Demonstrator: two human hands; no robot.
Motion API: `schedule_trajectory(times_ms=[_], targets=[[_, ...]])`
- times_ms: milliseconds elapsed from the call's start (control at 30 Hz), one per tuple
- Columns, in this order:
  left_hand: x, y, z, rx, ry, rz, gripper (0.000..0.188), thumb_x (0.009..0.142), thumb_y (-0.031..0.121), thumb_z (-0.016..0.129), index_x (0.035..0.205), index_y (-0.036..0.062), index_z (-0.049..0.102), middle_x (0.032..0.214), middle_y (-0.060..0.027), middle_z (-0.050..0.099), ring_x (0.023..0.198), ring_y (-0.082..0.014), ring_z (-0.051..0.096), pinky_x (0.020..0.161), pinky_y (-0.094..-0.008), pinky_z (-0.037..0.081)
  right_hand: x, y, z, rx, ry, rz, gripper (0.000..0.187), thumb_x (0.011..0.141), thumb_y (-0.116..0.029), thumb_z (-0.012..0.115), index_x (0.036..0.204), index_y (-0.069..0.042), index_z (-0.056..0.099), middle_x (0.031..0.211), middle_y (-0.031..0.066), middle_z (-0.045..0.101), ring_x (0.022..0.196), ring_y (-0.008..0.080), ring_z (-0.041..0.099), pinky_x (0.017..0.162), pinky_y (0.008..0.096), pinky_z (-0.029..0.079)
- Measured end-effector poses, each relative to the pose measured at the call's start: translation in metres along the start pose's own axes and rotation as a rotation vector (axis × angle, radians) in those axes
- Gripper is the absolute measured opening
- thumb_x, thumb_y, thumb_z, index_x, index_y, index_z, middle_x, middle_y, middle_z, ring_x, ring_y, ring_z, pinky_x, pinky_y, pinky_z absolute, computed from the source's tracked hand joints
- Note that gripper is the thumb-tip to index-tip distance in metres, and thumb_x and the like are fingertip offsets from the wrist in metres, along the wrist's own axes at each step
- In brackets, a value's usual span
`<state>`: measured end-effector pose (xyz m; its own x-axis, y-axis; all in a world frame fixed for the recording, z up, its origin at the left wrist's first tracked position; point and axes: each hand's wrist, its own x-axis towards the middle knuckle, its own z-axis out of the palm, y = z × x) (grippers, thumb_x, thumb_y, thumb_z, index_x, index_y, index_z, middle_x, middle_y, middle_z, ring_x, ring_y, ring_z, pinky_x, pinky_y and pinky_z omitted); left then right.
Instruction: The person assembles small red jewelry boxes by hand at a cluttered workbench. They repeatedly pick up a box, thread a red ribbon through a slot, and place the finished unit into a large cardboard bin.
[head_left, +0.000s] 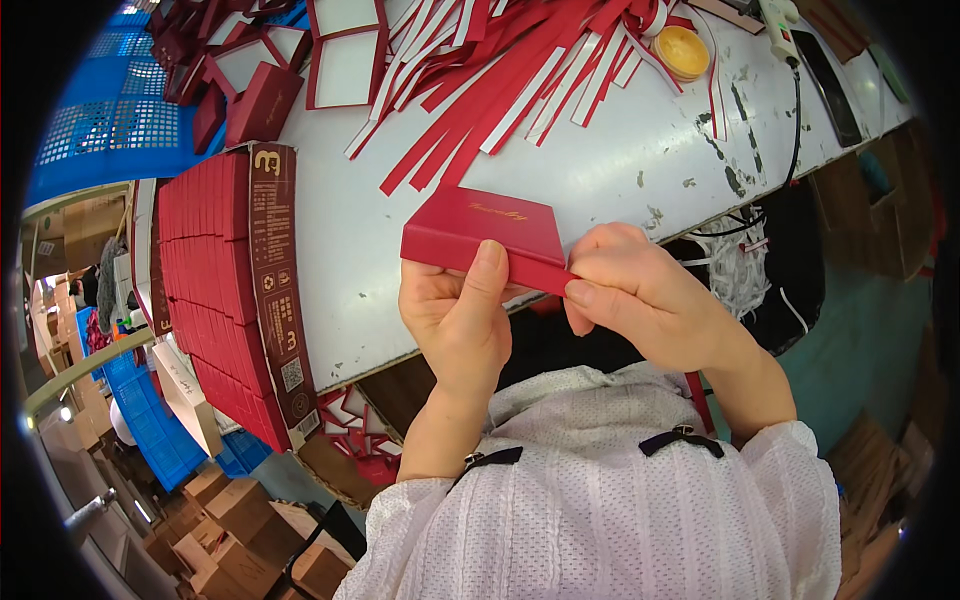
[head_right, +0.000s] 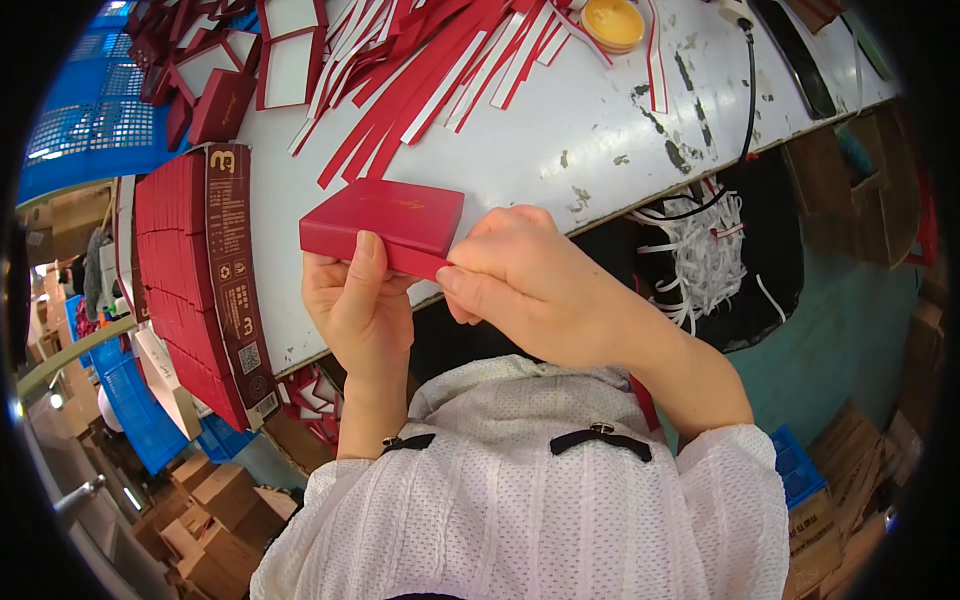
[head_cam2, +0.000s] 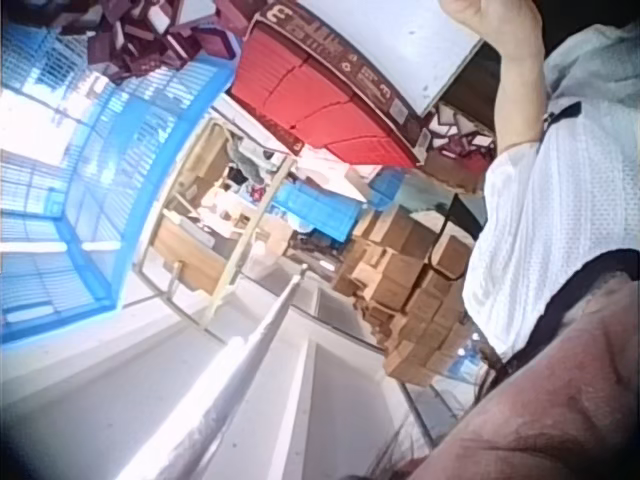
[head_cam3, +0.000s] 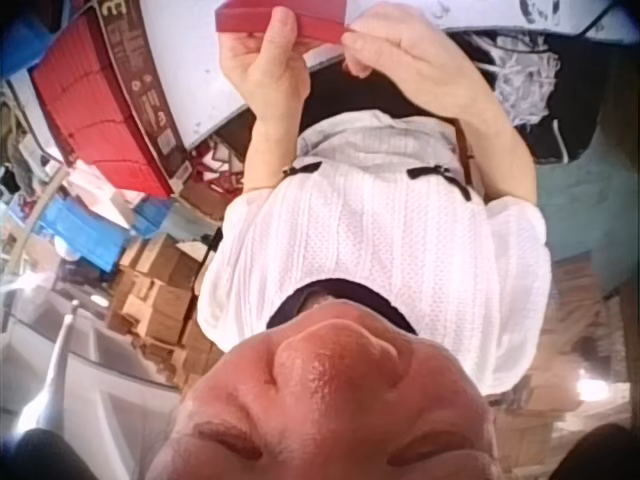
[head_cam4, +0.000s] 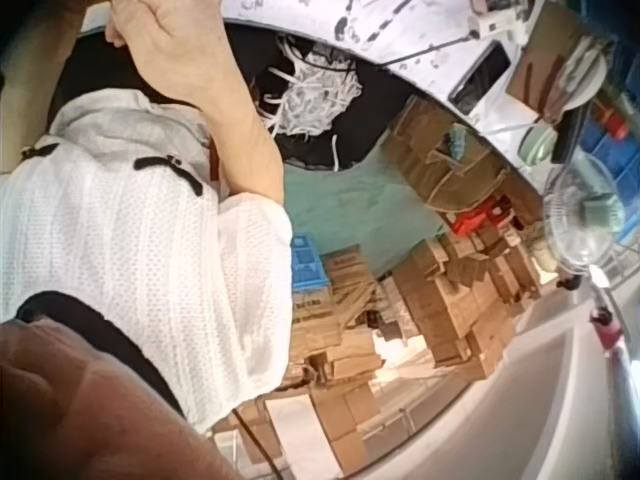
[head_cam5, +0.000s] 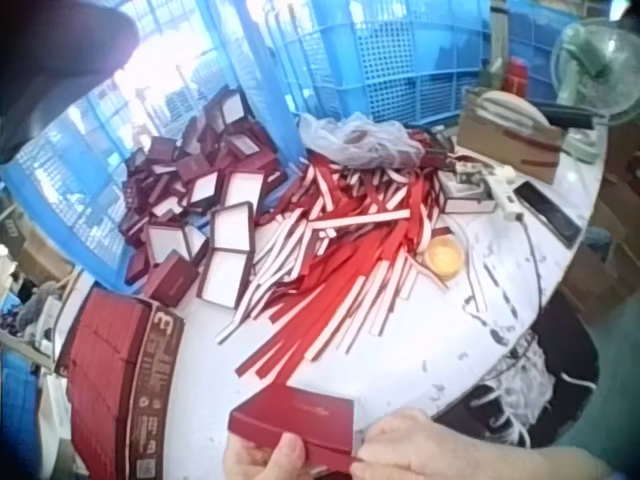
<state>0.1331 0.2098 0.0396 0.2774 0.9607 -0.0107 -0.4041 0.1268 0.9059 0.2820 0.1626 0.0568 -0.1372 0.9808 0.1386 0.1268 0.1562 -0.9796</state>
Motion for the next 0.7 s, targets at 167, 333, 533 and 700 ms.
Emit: schedule_trajectory(times_ms=[167, 333, 533, 700], targets=[[-0.001, -0.002, 0.003, -0.086, 0.013, -0.014, 0.017, 0.083, 0.003, 0.043, 0.099, -0.0034, 0.043, 0.091, -0.0152, 0.054, 0.078, -0.0216, 0.059, 0.067, -0.0346, 0.053, 0.002, 0.006, -0.003, 0.014, -0.006, 0.056, 0.028, 0.079, -0.014, 0.043, 0.057, 0.001, 0.05, 0.051, 0.0098, 0.051, 0.049, 0.0227, 0.05, 0.05, 0.0305, 0.04], [-0.002, -0.006, 0.007, -0.058, 0.047, 0.035, 0.017, 0.084, 0.004, 0.044, 0.1, -0.0023, 0.043, 0.09, -0.0136, 0.055, 0.081, -0.0212, 0.058, 0.069, -0.0348, 0.052, 0.004, 0.011, -0.011, -0.045, -0.028, 0.019, 0.027, 0.08, -0.014, 0.043, 0.058, 0.001, 0.05, 0.051, 0.01, 0.05, 0.046, 0.0215, 0.049, 0.049, 0.0292, 0.039], [0.002, -0.004, 0.011, -0.061, 0.036, 0.103, 0.017, 0.084, 0.006, 0.045, 0.1, -0.0015, 0.044, 0.09, -0.0134, 0.055, 0.081, -0.0206, 0.058, 0.069, -0.0333, 0.052, 0.005, 0.002, -0.012, 0.02, -0.028, -0.037, 0.029, 0.082, -0.016, 0.043, 0.06, 0.001, 0.05, 0.052, 0.0075, 0.051, 0.047, 0.0188, 0.048, 0.047, 0.0294, 0.038], [0.004, 0.004, 0.016, -0.057, 0.039, 0.052, 0.019, 0.084, 0.008, 0.045, 0.1, -0.0012, 0.045, 0.094, -0.0141, 0.055, 0.081, -0.0204, 0.058, 0.069, -0.033, 0.051, 0.009, -0.001, -0.02, 0.071, -0.106, 0.096, 0.026, 0.082, -0.017, 0.044, 0.06, -0.002, 0.051, 0.056, 0.004, 0.05, 0.056, 0.0162, 0.045, 0.056, 0.0278, 0.037]])
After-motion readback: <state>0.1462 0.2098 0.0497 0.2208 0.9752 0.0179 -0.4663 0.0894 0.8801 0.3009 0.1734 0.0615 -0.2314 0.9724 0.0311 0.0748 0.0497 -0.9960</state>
